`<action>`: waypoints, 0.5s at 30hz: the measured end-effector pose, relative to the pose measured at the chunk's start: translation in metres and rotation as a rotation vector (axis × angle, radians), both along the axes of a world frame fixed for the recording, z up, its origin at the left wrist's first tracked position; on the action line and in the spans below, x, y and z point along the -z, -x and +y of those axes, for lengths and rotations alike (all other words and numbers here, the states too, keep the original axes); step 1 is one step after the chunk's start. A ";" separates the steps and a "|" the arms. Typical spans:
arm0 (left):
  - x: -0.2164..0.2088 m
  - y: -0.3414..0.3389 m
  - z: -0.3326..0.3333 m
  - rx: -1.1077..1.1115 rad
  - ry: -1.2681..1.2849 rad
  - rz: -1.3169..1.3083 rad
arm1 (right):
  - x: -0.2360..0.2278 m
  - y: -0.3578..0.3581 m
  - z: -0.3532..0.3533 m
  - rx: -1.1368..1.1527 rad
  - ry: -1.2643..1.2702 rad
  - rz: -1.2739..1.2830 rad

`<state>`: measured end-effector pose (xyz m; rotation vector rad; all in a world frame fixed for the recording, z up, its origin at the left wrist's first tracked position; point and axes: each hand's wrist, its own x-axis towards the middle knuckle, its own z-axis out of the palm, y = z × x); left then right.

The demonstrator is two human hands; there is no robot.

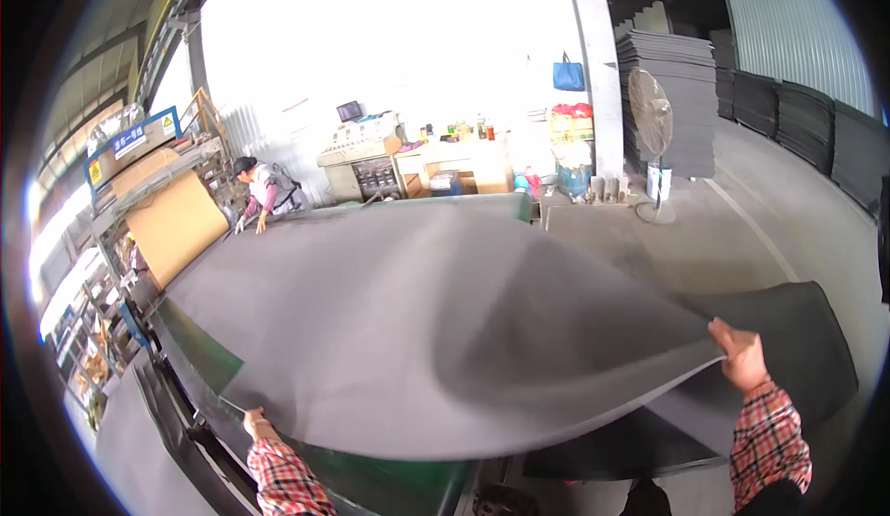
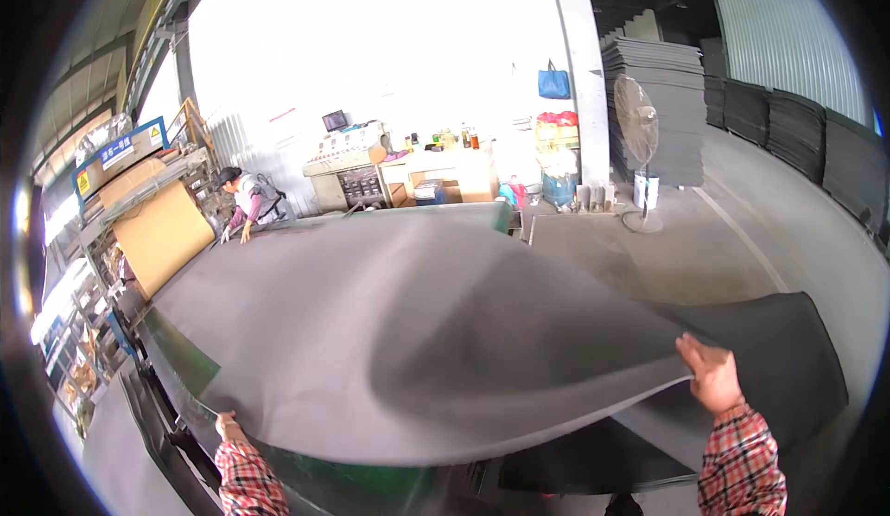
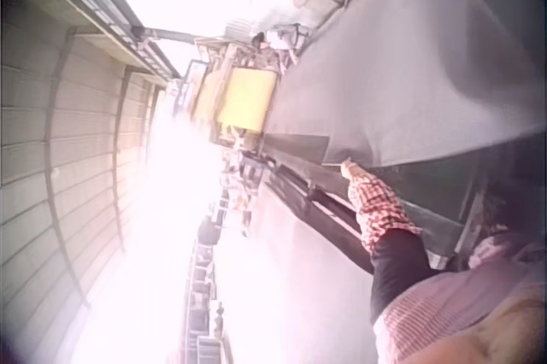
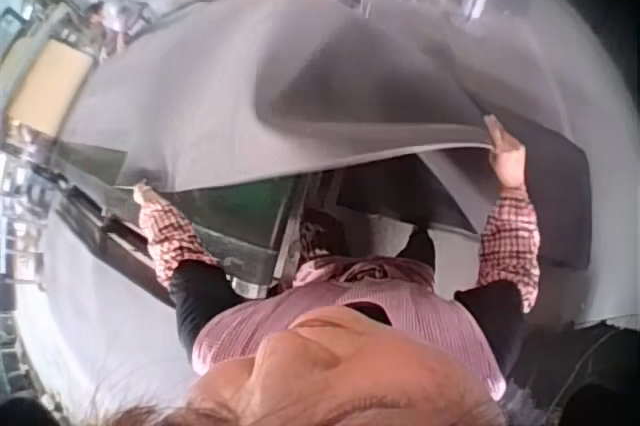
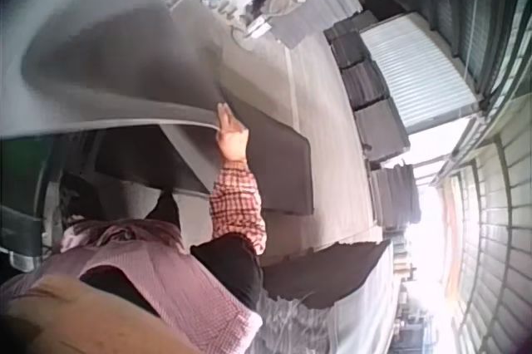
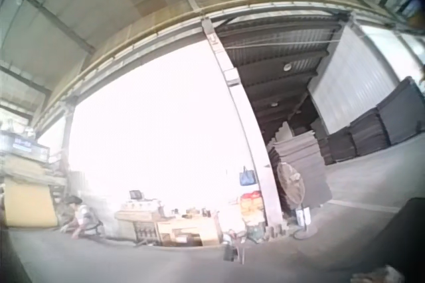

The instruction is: Handling and positioning large gray foam or rubber sheets onto a conveyor machine for processing

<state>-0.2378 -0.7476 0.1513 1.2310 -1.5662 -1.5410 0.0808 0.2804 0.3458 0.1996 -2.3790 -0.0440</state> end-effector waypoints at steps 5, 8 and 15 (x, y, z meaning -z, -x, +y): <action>0.046 -0.015 0.108 0.141 0.297 -0.541 | -0.041 0.025 -0.073 -0.118 -0.202 -0.090; -0.053 -0.062 0.153 0.157 0.653 -0.260 | 0.003 0.023 -0.117 -0.216 -0.300 -0.357; -0.178 -0.138 0.464 1.260 1.308 0.077 | 0.158 0.078 -0.192 -0.415 -0.058 -0.477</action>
